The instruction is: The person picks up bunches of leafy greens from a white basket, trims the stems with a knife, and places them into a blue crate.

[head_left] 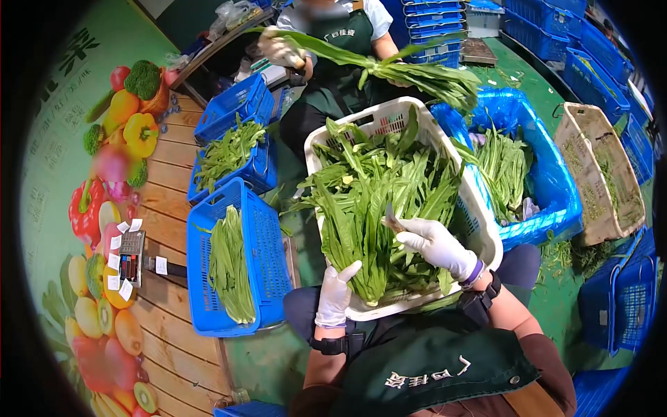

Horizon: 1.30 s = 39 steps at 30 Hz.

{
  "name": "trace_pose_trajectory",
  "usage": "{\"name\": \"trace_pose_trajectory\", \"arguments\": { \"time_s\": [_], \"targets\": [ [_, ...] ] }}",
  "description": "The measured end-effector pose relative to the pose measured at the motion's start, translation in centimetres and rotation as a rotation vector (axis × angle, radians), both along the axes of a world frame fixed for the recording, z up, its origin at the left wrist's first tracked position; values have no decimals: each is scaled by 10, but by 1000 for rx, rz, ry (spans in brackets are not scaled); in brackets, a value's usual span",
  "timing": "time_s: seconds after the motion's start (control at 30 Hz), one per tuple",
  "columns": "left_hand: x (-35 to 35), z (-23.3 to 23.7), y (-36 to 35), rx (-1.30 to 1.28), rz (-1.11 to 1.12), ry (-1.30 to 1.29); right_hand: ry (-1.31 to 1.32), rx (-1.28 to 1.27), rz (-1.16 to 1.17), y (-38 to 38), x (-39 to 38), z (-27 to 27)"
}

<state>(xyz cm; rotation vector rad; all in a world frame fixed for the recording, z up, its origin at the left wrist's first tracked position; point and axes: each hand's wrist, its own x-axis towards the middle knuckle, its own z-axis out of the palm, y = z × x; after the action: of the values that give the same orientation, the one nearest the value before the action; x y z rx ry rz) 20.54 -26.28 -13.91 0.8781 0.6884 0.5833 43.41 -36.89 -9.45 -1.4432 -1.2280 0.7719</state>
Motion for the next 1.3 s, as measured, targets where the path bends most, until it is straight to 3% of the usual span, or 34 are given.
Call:
{"name": "trace_pose_trajectory", "arguments": {
  "time_s": [0.07,0.13,0.27,0.4,0.47,0.53,0.6,0.67,0.77,0.87,0.9,0.93,1.0,1.07,1.2,1.23,1.27,1.3],
  "targets": [
    [-1,1,-3,27,6,29,73,16,83,8,-4,6],
    [-2,4,-5,60,20,60,191,-233,135,12,-7,25],
    [-2,13,-11,155,23,90,431,-261,163,25,-6,20],
    [-1,18,-13,208,37,137,432,-214,203,25,-5,19],
    [-8,6,-14,462,31,129,425,-196,201,24,-7,12],
    [-8,10,-15,440,32,150,203,-97,187,28,-7,-14],
    [-4,18,-15,447,29,196,-356,39,95,26,-5,-17],
    [0,21,-13,284,61,165,-626,-138,149,20,-4,4],
    [-2,16,-13,246,59,167,-685,-137,27,10,-3,23],
    [-3,20,-16,255,44,164,-587,-5,-114,3,5,27],
    [-5,17,-17,179,71,112,-485,152,-240,8,12,11],
    [-6,15,-18,181,63,113,-381,71,-228,4,16,12],
    [-6,11,-17,146,126,47,-423,-89,-201,3,24,-14],
    [-8,10,-14,134,109,36,-381,-70,-125,5,29,-44],
    [-7,17,-16,197,78,42,-323,-130,-143,-4,27,-37],
    [-10,15,-16,395,26,156,-320,-155,-136,-4,27,-31],
    [-6,24,-22,197,79,165,-262,-100,-123,-6,26,-21],
    [-6,25,-23,175,89,202,-156,-80,-101,-7,22,-2]
  ]
}}
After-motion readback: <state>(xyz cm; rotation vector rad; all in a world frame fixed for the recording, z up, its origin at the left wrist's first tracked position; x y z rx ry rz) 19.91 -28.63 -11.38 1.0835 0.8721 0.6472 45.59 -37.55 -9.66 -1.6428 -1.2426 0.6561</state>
